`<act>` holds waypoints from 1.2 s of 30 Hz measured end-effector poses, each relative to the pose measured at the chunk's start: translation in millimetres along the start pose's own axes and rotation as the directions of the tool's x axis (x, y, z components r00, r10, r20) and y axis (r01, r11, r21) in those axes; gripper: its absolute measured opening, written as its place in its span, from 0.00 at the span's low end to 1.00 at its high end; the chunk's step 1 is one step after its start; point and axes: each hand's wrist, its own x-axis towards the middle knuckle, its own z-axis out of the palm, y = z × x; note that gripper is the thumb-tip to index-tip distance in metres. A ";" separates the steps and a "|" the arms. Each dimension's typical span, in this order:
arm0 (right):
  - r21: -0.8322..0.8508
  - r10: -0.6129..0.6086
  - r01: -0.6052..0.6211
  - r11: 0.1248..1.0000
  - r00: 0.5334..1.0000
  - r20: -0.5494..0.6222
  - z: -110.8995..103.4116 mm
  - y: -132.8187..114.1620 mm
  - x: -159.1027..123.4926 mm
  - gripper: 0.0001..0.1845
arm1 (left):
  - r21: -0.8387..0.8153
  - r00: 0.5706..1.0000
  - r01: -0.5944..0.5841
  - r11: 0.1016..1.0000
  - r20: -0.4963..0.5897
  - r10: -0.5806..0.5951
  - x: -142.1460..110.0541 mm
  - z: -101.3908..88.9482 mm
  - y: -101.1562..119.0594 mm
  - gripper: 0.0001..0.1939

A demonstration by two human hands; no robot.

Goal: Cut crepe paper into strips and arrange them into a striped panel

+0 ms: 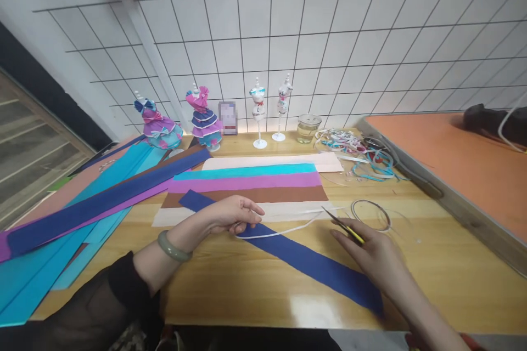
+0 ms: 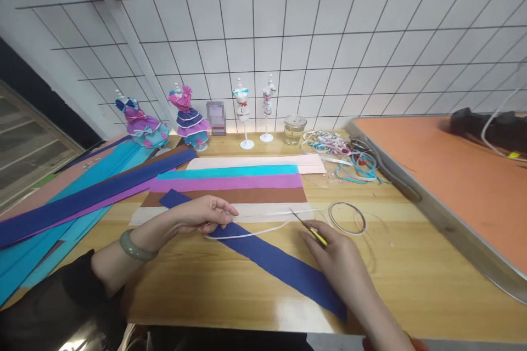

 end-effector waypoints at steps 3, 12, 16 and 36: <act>-0.147 -0.129 0.152 0.977 0.980 0.151 15.0 -20.1 25.1 0.19 | 0.032 1.000 0.005 0.999 -0.013 -0.004 -5.5 -0.7 6.5 0.24; -0.210 -0.111 0.150 0.966 0.976 0.187 25.9 -20.8 55.1 0.18 | 0.125 0.997 0.003 0.992 -0.081 0.007 -22.8 -21.5 -4.6 0.19; -0.096 -0.093 0.119 0.988 0.965 0.245 20.4 -11.7 55.3 0.22 | 0.109 0.993 -0.069 0.992 -0.085 0.079 -21.2 -17.5 -9.1 0.20; 0.338 -0.007 -0.035 0.940 0.993 0.121 42.7 -80.5 47.8 0.16 | -0.042 0.956 -0.287 0.957 0.044 0.289 -58.3 -7.1 -4.7 0.22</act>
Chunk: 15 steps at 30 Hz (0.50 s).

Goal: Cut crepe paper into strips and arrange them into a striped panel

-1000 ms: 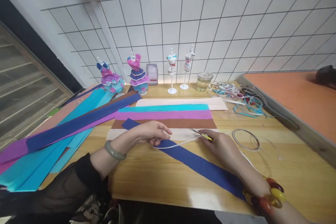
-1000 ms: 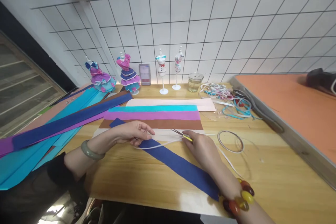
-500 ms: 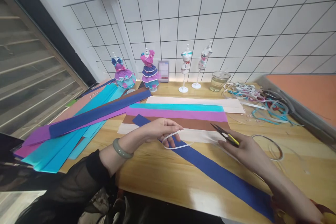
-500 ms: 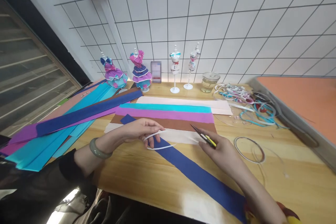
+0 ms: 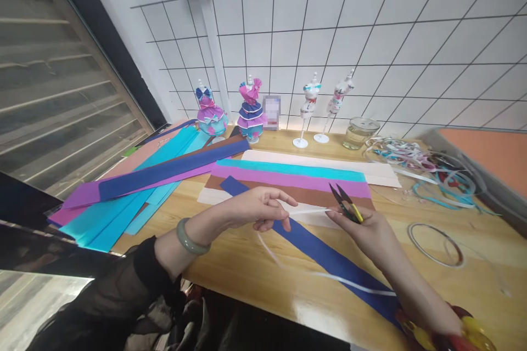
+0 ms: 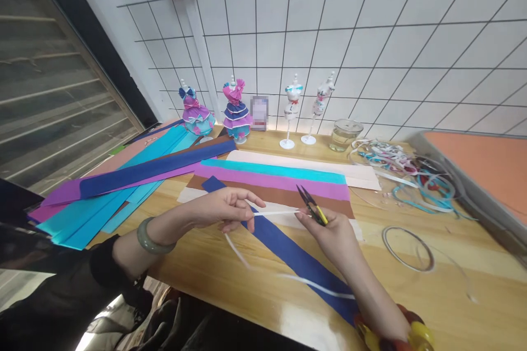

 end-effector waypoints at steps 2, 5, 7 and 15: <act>-0.025 0.006 -0.007 1.000 0.999 -0.054 -3.9 1.7 -0.6 0.16 | 0.053 0.999 0.039 0.998 -0.024 -0.037 -3.9 -0.6 -3.3 0.23; -0.009 0.027 -0.028 1.000 0.994 -0.104 -3.9 2.1 -2.6 0.14 | 0.157 0.996 0.067 0.985 -0.064 -0.057 -7.1 1.7 -7.9 0.20; 0.009 0.046 -0.045 0.999 0.992 -0.118 -1.7 3.1 -4.0 0.13 | 0.240 0.995 0.059 0.969 -0.095 -0.037 -8.2 4.1 -10.1 0.16; 0.024 0.114 -0.112 0.993 0.982 -0.152 0.7 7.7 -7.6 0.15 | 0.390 0.973 0.094 0.916 -0.233 -0.001 -9.7 13.2 -19.2 0.11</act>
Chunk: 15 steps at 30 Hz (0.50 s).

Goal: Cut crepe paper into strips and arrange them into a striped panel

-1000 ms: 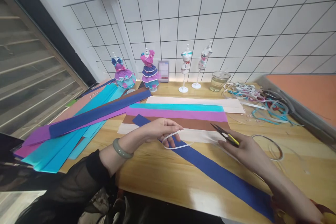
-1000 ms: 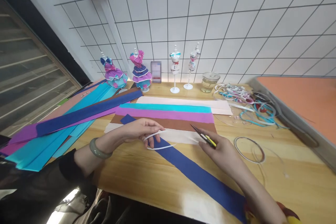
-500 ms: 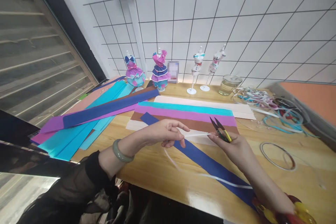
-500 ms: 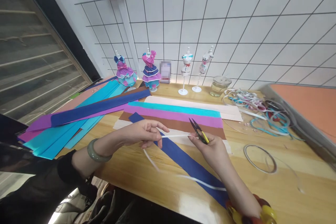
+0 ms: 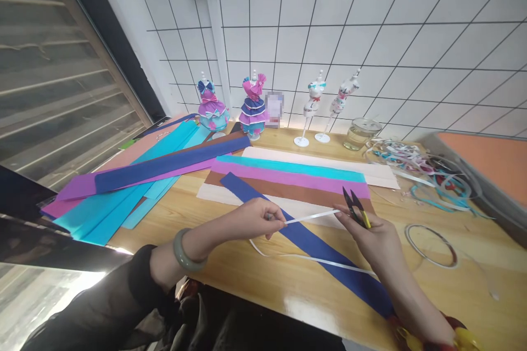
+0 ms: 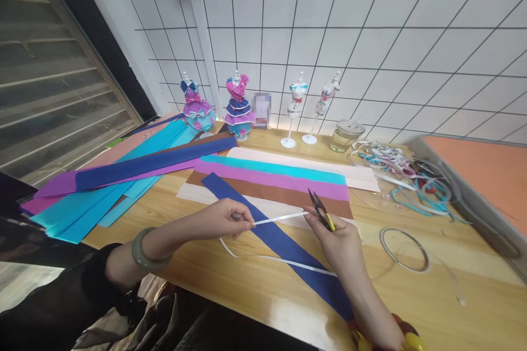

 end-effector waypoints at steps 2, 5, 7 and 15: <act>-0.004 0.006 -0.006 1.000 1.000 -0.004 -1.0 1.3 -0.3 0.15 | 0.001 1.000 -0.004 1.000 -0.008 0.004 -0.8 2.5 -2.1 0.11; -0.010 -0.024 0.024 1.000 1.000 -0.019 -2.6 4.1 -1.3 0.16 | 0.038 0.999 -0.034 0.999 -0.020 0.035 -1.2 5.5 -6.5 0.11; -0.018 -0.032 0.032 0.999 0.999 -0.018 -3.5 6.3 -2.7 0.17 | 0.076 0.998 -0.052 0.996 -0.034 0.055 -0.9 7.4 -10.1 0.11; -0.021 -0.014 0.014 1.000 1.000 -0.021 -6.1 19.6 -14.2 0.17 | 0.092 1.000 0.011 0.996 0.023 -0.014 0.6 12.7 -20.7 0.12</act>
